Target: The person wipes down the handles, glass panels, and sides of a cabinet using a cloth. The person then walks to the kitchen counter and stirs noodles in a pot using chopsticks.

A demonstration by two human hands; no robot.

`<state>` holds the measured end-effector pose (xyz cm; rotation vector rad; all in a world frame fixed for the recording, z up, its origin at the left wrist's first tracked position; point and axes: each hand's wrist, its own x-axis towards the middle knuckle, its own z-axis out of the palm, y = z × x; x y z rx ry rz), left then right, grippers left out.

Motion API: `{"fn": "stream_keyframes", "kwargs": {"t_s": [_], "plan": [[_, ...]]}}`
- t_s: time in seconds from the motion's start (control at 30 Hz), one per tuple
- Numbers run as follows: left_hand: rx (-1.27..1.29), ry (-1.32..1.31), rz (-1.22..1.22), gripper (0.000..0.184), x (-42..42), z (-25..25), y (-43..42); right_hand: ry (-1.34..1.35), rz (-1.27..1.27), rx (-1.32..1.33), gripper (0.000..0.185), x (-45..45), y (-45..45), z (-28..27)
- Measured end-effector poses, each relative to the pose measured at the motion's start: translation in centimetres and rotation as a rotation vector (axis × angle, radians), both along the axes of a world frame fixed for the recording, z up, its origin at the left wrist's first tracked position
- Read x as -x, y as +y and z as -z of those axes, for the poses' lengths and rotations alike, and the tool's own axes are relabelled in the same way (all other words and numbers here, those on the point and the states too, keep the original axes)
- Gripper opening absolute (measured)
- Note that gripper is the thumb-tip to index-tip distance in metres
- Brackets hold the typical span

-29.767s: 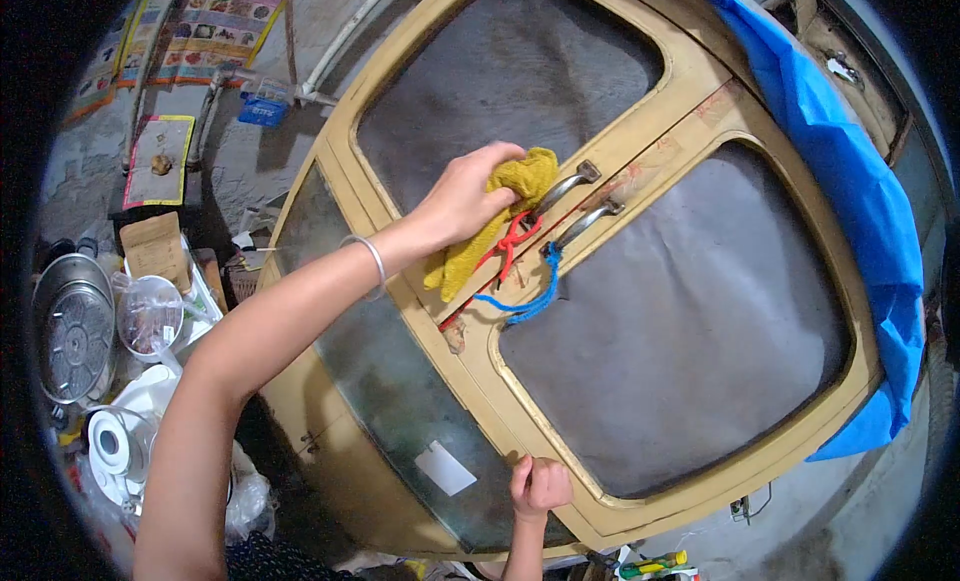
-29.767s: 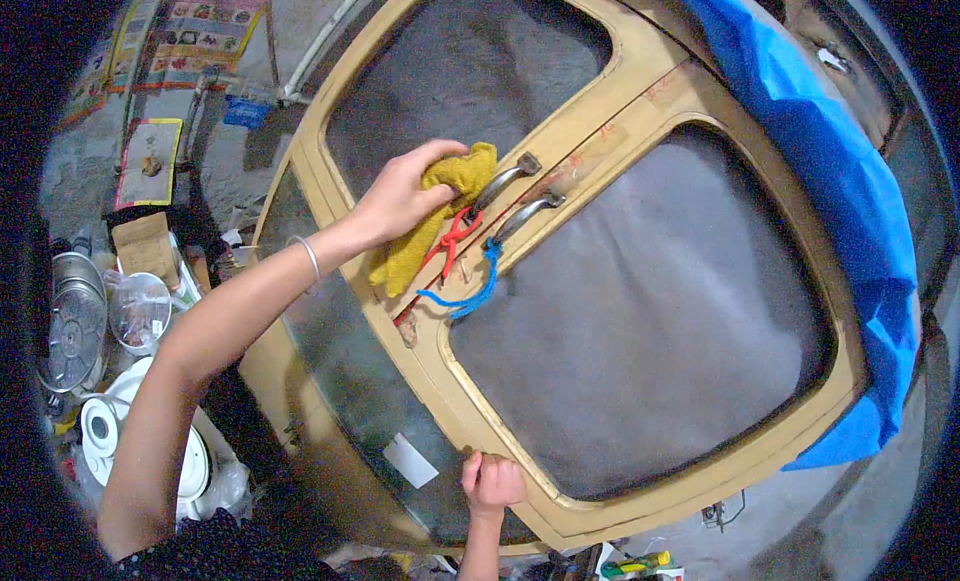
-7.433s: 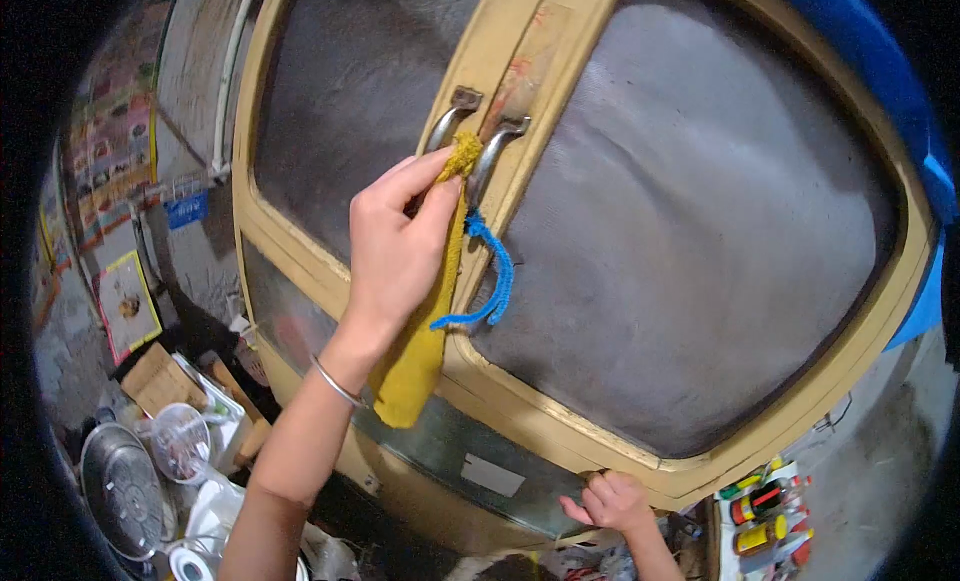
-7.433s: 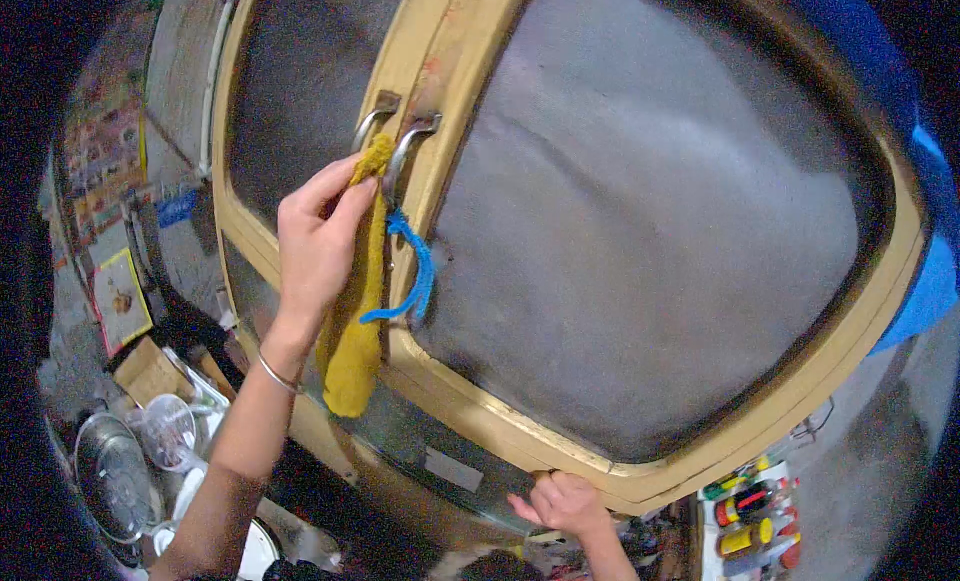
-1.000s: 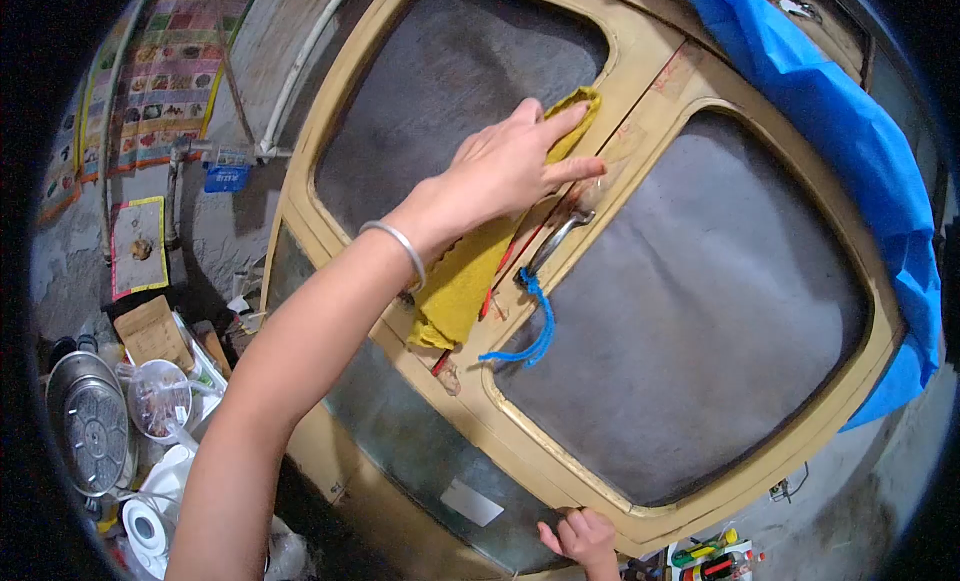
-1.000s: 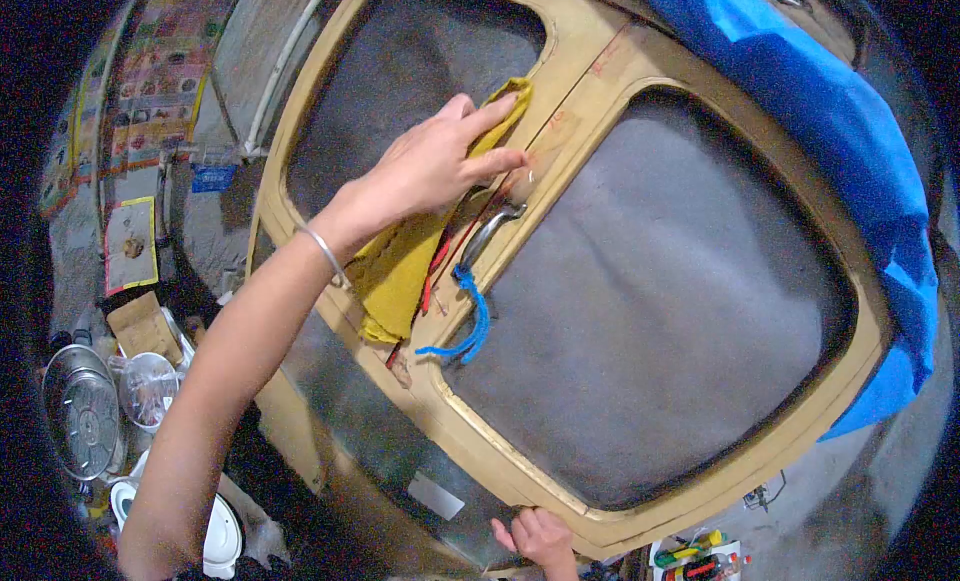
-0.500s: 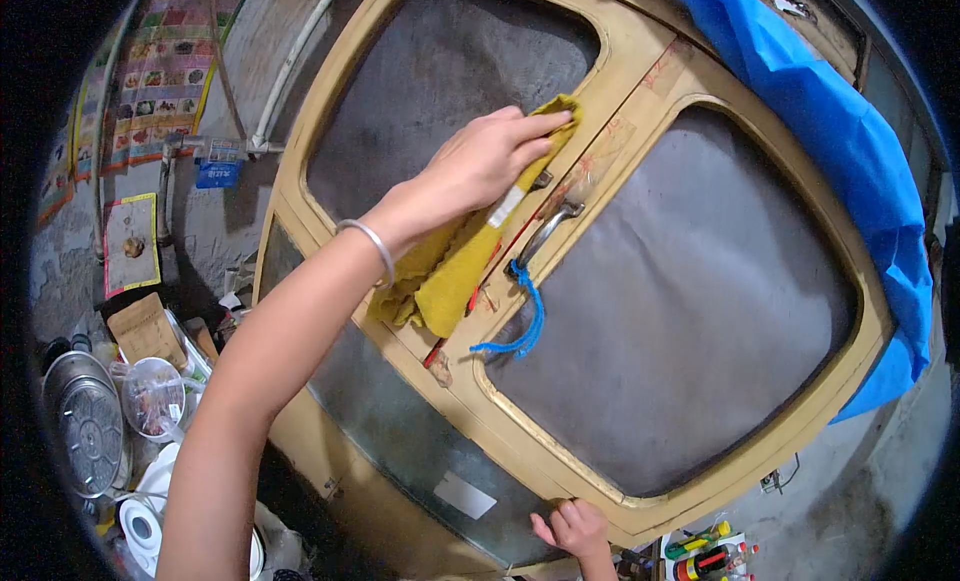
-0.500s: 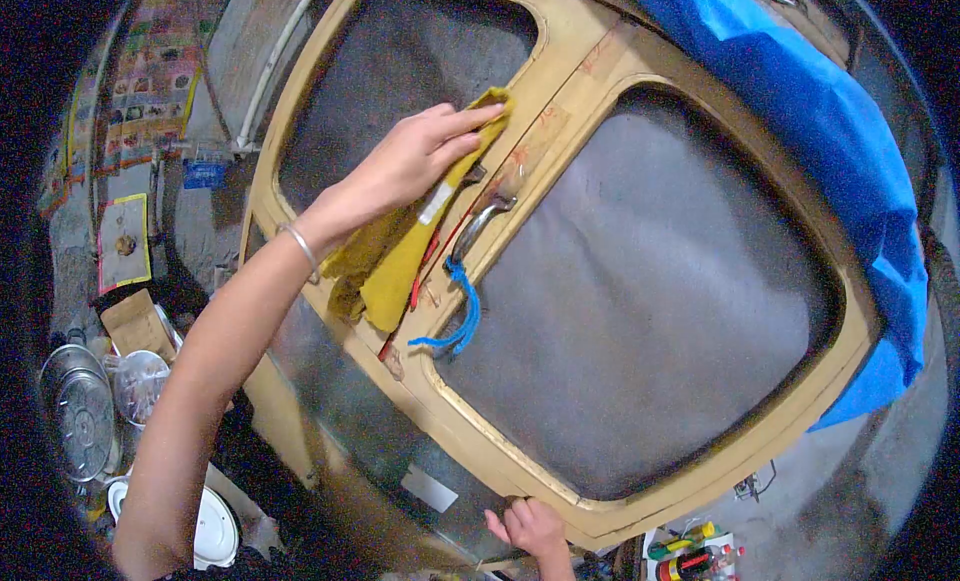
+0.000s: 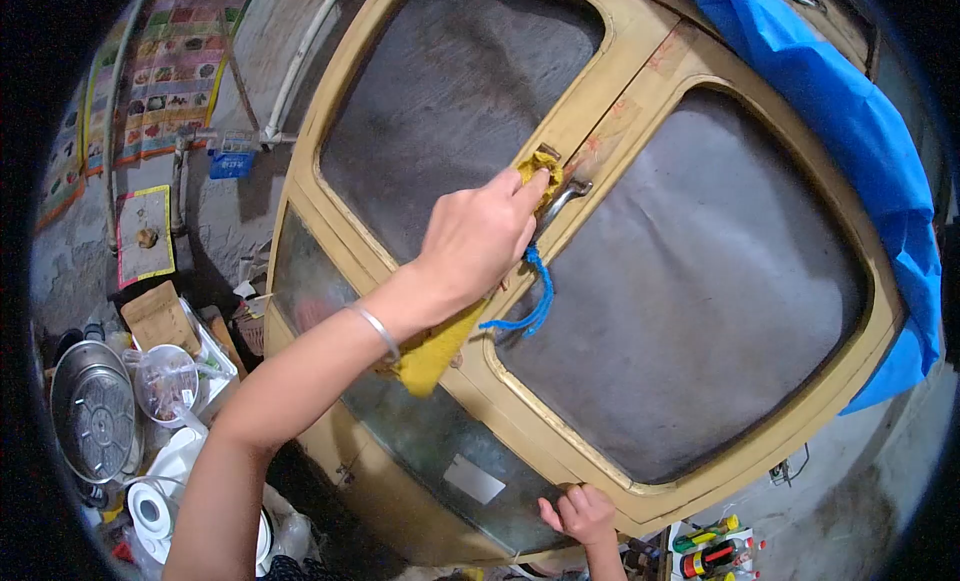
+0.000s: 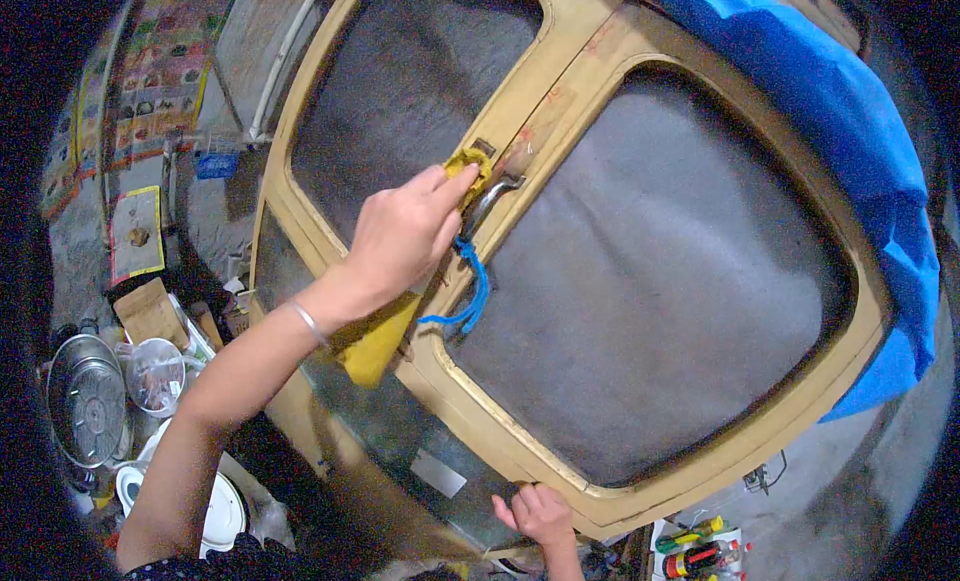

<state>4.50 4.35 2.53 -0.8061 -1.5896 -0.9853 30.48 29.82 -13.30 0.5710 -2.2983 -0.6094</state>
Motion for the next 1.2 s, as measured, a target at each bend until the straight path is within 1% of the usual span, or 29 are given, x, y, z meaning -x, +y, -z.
{"fn": "stream_keyframes", "kwargs": {"t_s": [0.03,0.07,0.13,0.27,0.33,0.37,0.43,0.47,0.6,0.7,0.77,0.87,0.97,1.0,1.07,1.2], "plan": [[0.079,-0.064,-0.047,0.038,0.1,-0.1,0.3,-0.005,0.009,0.0,0.04,-0.1,0.0,-0.1],[0.078,-0.069,-0.047,0.038,0.1,-0.1,0.4,-0.01,0.009,-0.002,0.04,-0.2,0.2,0.0],[0.16,-0.086,-0.094,0.036,0.4,-0.5,0.5,-0.003,0.001,-0.018,0.042,0.0,0.3,0.1],[0.235,-0.136,-0.083,0.04,0.4,0.0,-0.2,-0.006,-0.009,-0.027,0.042,0.0,0.3,0.1],[0.34,-0.344,-0.089,0.044,-0.4,0.5,0.1,-0.03,0.016,0.019,0.039,-0.2,0.5,0.4],[0.34,-0.346,-0.089,0.044,-0.5,0.7,0.1,-0.032,0.015,0.02,0.039,-0.2,0.6,0.5],[0.261,-0.396,0.021,0.048,-0.4,1.2,0.3,-0.014,0.005,0.015,0.04,-0.2,0.6,0.4],[0.211,-0.359,0.064,0.046,-0.2,1.5,0.4,-0.01,0.008,0.016,0.04,-0.1,0.6,0.3],[0.206,-0.374,0.054,0.047,0.2,1.0,0.8,0.002,-0.015,-0.024,0.043,0.1,0.4,0.1],[0.168,-0.316,0.025,0.045,0.9,1.1,1.2,0.003,-0.016,-0.024,0.043,0.1,0.6,0.2],[0.126,-0.266,0.106,0.045,0.8,1.2,0.6,0.005,-0.03,-0.021,0.043,0.1,0.6,0.4],[0.123,-0.232,0.117,0.044,1.6,1.6,0.6,-0.009,-0.005,0.009,0.042,0.1,0.6,0.4],[0.154,-0.22,0.112,0.046,1.1,2.0,-0.2,-0.005,-0.024,-0.004,0.045,0.1,0.5,0.3],[0.155,-0.225,0.113,0.046,0.8,2.4,-0.2,-0.007,-0.012,-0.012,0.045,0.1,0.4,0.2],[0.246,-0.308,0.02,0.047,0.2,3.4,-0.2,-0.014,0.0,-0.018,0.045,-0.1,0.3,0.1],[0.212,-0.318,0.012,0.048,-0.3,2.8,0.1,-0.007,-0.014,-0.013,0.045,0.1,0.3,-0.1]]}}
